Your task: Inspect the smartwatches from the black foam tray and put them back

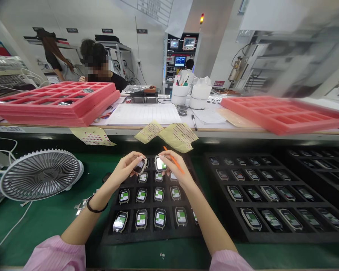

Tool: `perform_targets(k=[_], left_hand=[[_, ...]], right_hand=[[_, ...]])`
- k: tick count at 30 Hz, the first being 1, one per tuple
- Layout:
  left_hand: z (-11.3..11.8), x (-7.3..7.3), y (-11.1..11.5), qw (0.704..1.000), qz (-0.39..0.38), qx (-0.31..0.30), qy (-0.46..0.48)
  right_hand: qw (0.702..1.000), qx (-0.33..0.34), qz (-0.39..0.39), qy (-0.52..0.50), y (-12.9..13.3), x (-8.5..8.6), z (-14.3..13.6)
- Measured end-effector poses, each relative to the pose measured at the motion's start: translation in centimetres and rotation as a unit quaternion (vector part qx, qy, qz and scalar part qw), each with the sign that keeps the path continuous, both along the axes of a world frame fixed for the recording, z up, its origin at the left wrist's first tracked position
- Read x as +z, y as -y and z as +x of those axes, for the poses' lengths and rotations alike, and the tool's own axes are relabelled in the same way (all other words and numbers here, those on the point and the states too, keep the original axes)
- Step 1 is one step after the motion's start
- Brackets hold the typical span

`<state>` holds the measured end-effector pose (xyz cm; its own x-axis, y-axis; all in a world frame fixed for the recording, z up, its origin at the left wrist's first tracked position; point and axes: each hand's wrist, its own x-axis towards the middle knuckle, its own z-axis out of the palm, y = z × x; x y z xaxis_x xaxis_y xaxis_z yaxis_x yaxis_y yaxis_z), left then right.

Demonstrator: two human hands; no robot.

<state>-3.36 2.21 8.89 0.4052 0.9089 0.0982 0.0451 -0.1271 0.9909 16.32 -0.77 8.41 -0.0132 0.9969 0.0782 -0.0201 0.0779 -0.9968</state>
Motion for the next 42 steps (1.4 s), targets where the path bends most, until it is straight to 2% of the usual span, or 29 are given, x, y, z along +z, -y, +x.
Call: perform_targets(k=[3,11,14,24,30,32,37,42], left_hand=[[-0.1,0.0,0.0,1.000,0.000,-0.005,-0.005],[-0.1,0.0,0.0,1.000,0.002,-0.013,-0.015],[-0.1,0.0,-0.1,1.000,0.004,-0.013,-0.016],[-0.1,-0.4,-0.3,1.000,0.004,-0.017,-0.016],[-0.1,-0.2,-0.2,1.000,0.002,-0.019,-0.023],[-0.1,-0.2,-0.2,1.000,0.003,-0.019,-0.024],[-0.1,-0.3,-0.4,1.000,0.006,-0.014,-0.017],[-0.3,-0.5,-0.6,1.000,0.018,-0.014,-0.008]], right_hand=[[1.000,-0.010,-0.003,0.006,0.1,0.1,0.0],[0.997,0.079,0.024,0.011,0.1,0.1,0.5],[0.995,0.094,0.035,0.011,0.0,-0.1,0.7],[0.999,0.000,-0.008,-0.033,0.0,0.3,0.4],[0.998,0.001,-0.036,-0.045,-0.2,0.2,0.5],[0.998,0.019,-0.033,-0.047,-0.2,0.2,0.6],[0.992,0.116,0.024,-0.052,-0.1,-0.1,1.3],[0.989,0.134,0.048,-0.045,-0.2,-0.5,1.6]])
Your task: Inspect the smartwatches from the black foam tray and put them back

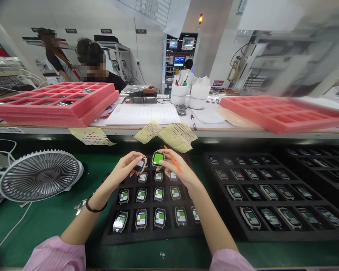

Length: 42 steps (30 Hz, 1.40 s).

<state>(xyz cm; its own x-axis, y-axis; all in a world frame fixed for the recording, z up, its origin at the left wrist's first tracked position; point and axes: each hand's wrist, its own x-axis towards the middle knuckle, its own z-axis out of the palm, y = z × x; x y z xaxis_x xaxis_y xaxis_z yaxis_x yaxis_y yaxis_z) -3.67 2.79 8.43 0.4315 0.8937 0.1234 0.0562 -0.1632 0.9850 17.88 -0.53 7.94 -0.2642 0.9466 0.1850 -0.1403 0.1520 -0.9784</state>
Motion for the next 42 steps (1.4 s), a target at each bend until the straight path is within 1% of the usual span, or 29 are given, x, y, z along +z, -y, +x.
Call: perform_targets(k=[3,10,15,18,21,23,25,28,30,32,36,38,40,42], left_hand=[[-0.1,0.0,0.0,1.000,0.005,0.002,-0.004],[-0.3,0.2,0.0,1.000,0.010,-0.002,-0.006],[-0.5,0.9,0.4,1.000,0.016,-0.017,-0.003],[-0.7,1.3,0.6,0.999,0.034,-0.030,-0.013],[-0.8,1.3,0.7,0.998,0.055,-0.032,-0.013],[-0.8,1.1,0.8,0.996,0.082,-0.028,-0.022],[-0.6,1.0,1.0,0.990,0.127,-0.027,-0.047],[-0.2,0.8,1.3,0.970,0.220,-0.024,-0.100],[0.0,0.5,1.3,0.948,0.287,-0.016,-0.141],[0.2,0.0,1.1,0.920,0.347,-0.003,-0.182],[0.3,-0.9,0.7,0.867,0.424,0.010,-0.261],[0.3,-1.0,0.6,0.847,0.450,0.021,-0.281],[0.1,-0.7,0.7,0.840,0.472,0.033,-0.265],[0.0,-0.3,0.9,0.845,0.482,0.034,-0.227]], right_hand=[[1.000,-0.011,-0.005,0.009,0.0,0.0,-0.1],[0.996,-0.076,-0.033,0.032,0.5,0.8,-1.1],[0.995,-0.089,-0.038,0.027,0.6,1.2,-1.4],[0.995,-0.092,-0.028,0.022,0.6,1.2,-1.3],[0.996,-0.084,-0.020,0.020,0.5,1.0,-1.3],[0.996,-0.080,-0.023,0.018,0.5,0.7,-1.4],[0.997,-0.074,-0.028,0.016,0.5,0.4,-1.6],[0.998,-0.054,-0.039,0.012,0.6,-0.1,-2.2],[0.998,-0.044,-0.042,0.021,0.8,-0.4,-2.6],[0.997,-0.046,-0.031,0.056,0.9,-0.7,-3.0],[0.984,-0.068,0.021,0.165,1.3,-1.2,-3.6],[0.982,-0.063,0.032,0.176,1.4,-1.1,-3.6],[0.989,-0.039,0.022,0.142,1.4,-0.8,-3.4],[0.996,0.003,0.000,0.087,1.3,-0.3,-3.0]])
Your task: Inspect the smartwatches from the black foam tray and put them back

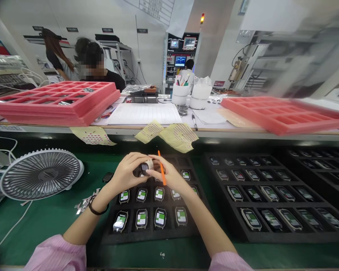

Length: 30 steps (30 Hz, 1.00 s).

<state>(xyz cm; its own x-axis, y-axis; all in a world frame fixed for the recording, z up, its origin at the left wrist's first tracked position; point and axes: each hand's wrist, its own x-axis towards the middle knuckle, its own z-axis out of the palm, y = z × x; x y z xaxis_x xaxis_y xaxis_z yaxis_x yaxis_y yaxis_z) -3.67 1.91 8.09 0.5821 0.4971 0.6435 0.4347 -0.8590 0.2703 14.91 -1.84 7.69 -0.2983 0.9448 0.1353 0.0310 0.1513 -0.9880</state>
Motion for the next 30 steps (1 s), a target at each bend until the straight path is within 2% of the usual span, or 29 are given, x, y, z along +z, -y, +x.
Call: perform_targets(k=[3,6,20,25,30], left_hand=[[-0.1,0.6,0.4,0.999,-0.010,-0.036,0.029],[-0.1,0.9,0.8,0.997,-0.015,-0.067,0.045],[-0.1,0.7,0.9,0.996,-0.017,-0.079,0.043],[0.0,0.7,1.0,0.997,-0.018,-0.066,0.041],[0.1,0.4,0.9,0.995,-0.013,-0.080,0.053]], right_hand=[[0.995,0.075,-0.036,-0.061,-0.2,0.6,0.7],[0.987,0.112,-0.059,-0.098,-0.4,0.7,1.0],[0.984,0.105,-0.064,-0.131,0.1,0.9,0.9],[0.986,0.076,-0.066,-0.134,0.4,0.8,0.0],[0.989,0.067,-0.041,-0.124,0.5,0.4,-0.2]])
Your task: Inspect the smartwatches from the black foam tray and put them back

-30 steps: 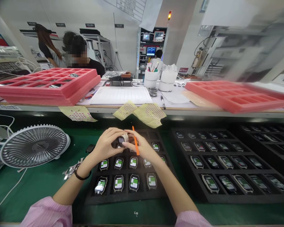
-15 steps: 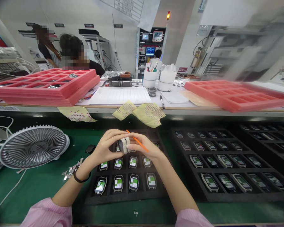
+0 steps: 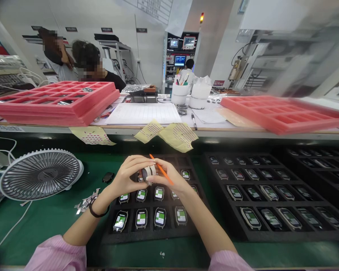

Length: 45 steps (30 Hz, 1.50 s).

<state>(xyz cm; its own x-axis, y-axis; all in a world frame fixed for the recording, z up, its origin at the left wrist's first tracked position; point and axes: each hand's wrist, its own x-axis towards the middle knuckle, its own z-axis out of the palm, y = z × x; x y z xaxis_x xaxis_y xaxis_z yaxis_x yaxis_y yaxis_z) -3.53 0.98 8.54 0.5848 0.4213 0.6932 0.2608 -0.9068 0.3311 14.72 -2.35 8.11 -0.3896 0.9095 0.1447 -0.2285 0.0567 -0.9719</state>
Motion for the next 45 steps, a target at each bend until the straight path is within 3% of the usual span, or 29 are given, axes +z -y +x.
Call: perform_targets(k=[4,9,13,19,30,45], left_hand=[[-0.1,-0.1,-0.2,1.000,0.004,-0.013,0.017],[-0.4,0.0,-0.3,0.998,-0.043,-0.013,0.036],[-0.6,0.1,0.0,0.992,-0.120,0.007,0.029],[-0.5,0.0,0.3,0.992,-0.124,0.023,0.028],[-0.4,-0.2,0.4,0.995,-0.089,0.028,0.036],[0.0,0.0,0.7,0.994,-0.099,0.031,0.028]], right_hand=[[0.999,-0.011,0.033,0.038,-0.1,0.4,0.2],[0.967,-0.197,0.156,0.049,0.5,1.5,1.4],[0.948,-0.229,0.222,0.002,1.7,1.9,2.2],[0.899,-0.329,0.290,-0.001,2.6,1.7,1.0],[0.869,-0.322,0.377,-0.006,2.1,1.0,0.9],[0.879,-0.297,0.372,0.006,2.7,1.6,0.7]])
